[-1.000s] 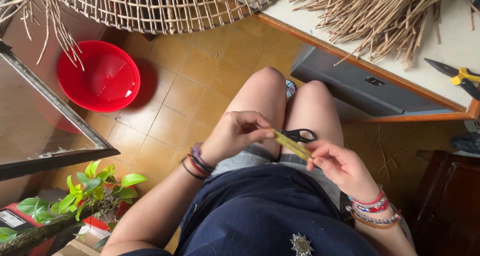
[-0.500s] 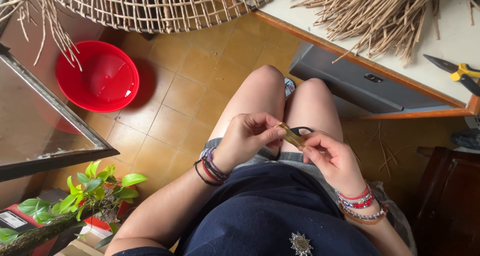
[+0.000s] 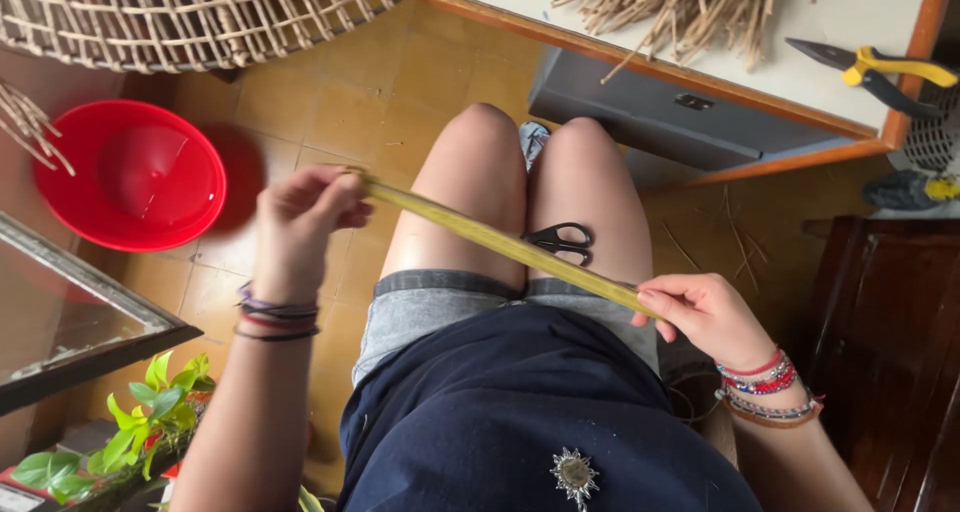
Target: Measuring and cutting wicker strands to a uniform length using a tape measure and scissors.
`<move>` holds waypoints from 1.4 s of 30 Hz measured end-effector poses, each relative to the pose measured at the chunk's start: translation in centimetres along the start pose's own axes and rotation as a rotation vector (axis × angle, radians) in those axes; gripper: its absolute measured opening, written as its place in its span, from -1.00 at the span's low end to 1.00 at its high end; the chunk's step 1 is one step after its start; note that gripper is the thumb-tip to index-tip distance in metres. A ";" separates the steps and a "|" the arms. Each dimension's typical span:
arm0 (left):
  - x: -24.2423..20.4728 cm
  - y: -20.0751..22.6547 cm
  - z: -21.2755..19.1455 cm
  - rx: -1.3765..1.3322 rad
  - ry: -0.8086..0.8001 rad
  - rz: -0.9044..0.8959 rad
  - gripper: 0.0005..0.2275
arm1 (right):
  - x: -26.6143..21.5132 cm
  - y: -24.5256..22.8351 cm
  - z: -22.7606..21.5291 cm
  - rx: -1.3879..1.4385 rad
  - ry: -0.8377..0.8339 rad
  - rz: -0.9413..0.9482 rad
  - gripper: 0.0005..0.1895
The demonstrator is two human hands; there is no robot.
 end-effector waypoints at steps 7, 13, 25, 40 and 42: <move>-0.4 1.9 -2.1 0.563 0.030 0.236 -0.57 | 1.4 -1.9 1.6 -0.113 -0.059 0.002 -0.82; -8.2 3.2 9.2 0.958 -0.175 1.131 -0.77 | 2.8 -4.7 5.1 -0.198 -0.166 -0.103 -0.85; -8.8 -0.9 10.0 0.852 -0.716 0.854 -0.85 | 2.2 -2.1 1.7 -0.034 -0.130 -0.081 -0.77; -8.7 1.4 7.2 0.888 -0.795 0.783 -0.83 | 2.1 -1.1 3.2 0.049 -0.151 0.041 -0.83; -8.6 1.6 6.9 0.900 -0.798 0.781 -0.82 | 2.1 -1.1 3.5 0.048 -0.150 0.036 -0.83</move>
Point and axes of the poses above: each hand's wrist, its own x-axis towards the middle knuckle, its own z-axis out of the palm, y = z × x, the point moved 2 cm from there along x, towards the middle knuckle, and after that the axes turned 10 degrees about y, right-handed, at the moved point
